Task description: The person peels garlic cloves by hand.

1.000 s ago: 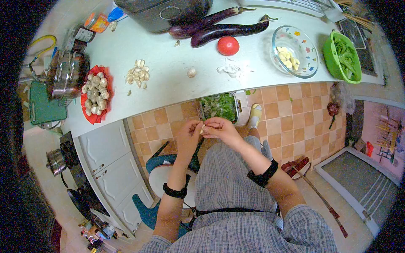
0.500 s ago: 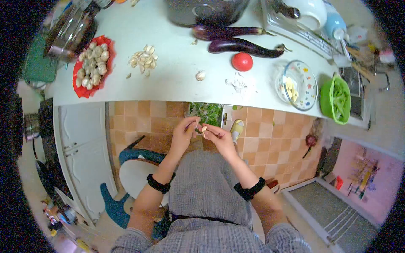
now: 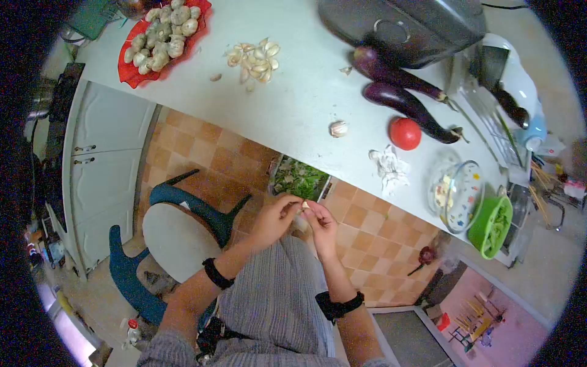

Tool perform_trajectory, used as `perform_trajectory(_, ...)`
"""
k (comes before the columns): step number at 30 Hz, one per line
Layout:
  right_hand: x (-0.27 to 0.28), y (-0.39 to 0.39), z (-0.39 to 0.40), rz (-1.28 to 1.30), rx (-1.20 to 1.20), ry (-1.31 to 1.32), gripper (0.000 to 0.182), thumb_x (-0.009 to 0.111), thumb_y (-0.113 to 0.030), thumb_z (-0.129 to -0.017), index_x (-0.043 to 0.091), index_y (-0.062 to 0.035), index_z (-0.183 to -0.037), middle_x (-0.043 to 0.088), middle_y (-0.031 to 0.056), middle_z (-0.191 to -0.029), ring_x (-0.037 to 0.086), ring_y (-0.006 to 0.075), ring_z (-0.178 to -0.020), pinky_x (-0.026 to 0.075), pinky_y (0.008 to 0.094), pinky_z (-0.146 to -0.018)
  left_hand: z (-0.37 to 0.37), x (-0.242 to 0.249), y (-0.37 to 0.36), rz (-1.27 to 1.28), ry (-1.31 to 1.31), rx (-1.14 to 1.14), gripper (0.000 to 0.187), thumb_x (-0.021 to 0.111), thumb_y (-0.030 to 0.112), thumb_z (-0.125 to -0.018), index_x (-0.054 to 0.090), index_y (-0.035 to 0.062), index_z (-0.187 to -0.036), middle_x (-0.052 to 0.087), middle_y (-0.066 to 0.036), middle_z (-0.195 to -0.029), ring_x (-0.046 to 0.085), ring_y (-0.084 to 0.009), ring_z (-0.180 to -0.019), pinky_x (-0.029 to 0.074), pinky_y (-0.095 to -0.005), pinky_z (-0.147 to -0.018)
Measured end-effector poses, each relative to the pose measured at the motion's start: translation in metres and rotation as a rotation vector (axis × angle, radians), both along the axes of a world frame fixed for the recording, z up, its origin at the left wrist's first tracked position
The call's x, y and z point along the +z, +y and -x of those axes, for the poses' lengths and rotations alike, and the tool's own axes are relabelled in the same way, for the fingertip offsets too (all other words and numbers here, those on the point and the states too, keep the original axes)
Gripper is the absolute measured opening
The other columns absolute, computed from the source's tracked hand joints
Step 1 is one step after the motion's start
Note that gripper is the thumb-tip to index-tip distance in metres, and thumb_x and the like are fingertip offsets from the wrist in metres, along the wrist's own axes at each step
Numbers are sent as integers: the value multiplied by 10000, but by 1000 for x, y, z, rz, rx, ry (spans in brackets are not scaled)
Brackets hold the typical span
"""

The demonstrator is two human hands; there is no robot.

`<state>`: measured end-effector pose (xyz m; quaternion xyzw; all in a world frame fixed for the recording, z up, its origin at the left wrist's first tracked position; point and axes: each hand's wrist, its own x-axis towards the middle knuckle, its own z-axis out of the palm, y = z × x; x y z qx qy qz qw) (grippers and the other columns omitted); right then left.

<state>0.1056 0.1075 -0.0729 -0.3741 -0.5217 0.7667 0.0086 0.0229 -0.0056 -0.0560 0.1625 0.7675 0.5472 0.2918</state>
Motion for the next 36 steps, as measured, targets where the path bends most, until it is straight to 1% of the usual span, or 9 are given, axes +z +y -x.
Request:
perform_trajectory(2,-19,0,-1,-22,41,18,237,553,-34,-797,532,31,-1024,580,83,-980,551,128,-879,443,239,-776,-3,-4,3,141,-17,58,197,543,154,-801,551,22,-947,584,-116,-829,578,-210,-666,454,-285,-610)
perform_trajectory(7,-48,2,5,55,66,49,179,583,-19,-770,570,22,-944,604,72,-900,564,118,-820,447,229,-747,-7,-38,8,150,-100,228,120,563,111,-766,584,17,-836,550,-112,-786,573,-222,-686,446,-290,-596)
perform_trajectory(13,-58,11,6,92,64,19,187,560,-15,-782,547,24,-965,586,73,-918,556,120,-848,453,236,-766,-12,-44,26,283,110,233,148,550,148,-773,601,45,-867,563,-83,-814,582,-222,-650,450,-292,-567)
perform_trajectory(15,-58,12,6,80,-23,43,185,607,-25,-752,581,18,-931,604,50,-883,556,105,-789,438,215,-720,-10,-40,33,337,181,200,173,570,146,-748,617,45,-880,598,-107,-853,590,-258,-721,467,-315,-631)
perform_trajectory(19,-57,24,5,49,-10,54,191,608,-29,-751,582,16,-935,603,48,-883,553,103,-792,436,214,-726,-9,-33,43,344,193,182,177,570,147,-738,617,48,-878,585,-100,-883,584,-262,-743,466,-319,-643)
perform_trajectory(22,-54,30,6,98,2,99,194,608,-30,-751,583,13,-939,603,49,-896,551,100,-801,435,214,-729,-12,-32,47,339,355,223,155,557,159,-750,612,63,-859,572,-51,-845,585,-222,-664,458,-304,-571)
perform_trajectory(31,-25,50,7,524,31,132,199,571,-12,-772,561,4,-970,588,84,-940,564,153,-842,463,265,-762,-16,1,52,336,461,227,165,576,117,-728,601,49,-876,562,-68,-883,581,-221,-694,462,-306,-591)
perform_trajectory(34,-20,54,8,590,40,159,201,571,-21,-775,552,2,-974,579,92,-957,570,171,-842,480,298,-766,-17,14,53,222,336,347,163,583,66,-724,596,30,-883,563,-83,-881,582,-198,-700,462,-270,-610)
perform_trajectory(36,-12,57,9,681,81,175,214,569,-41,-783,540,-3,-992,577,95,-955,572,174,-845,485,311,-765,-14,22,50,98,102,371,150,570,40,-751,586,-3,-894,569,-82,-859,576,-150,-721,453,-231,-629)
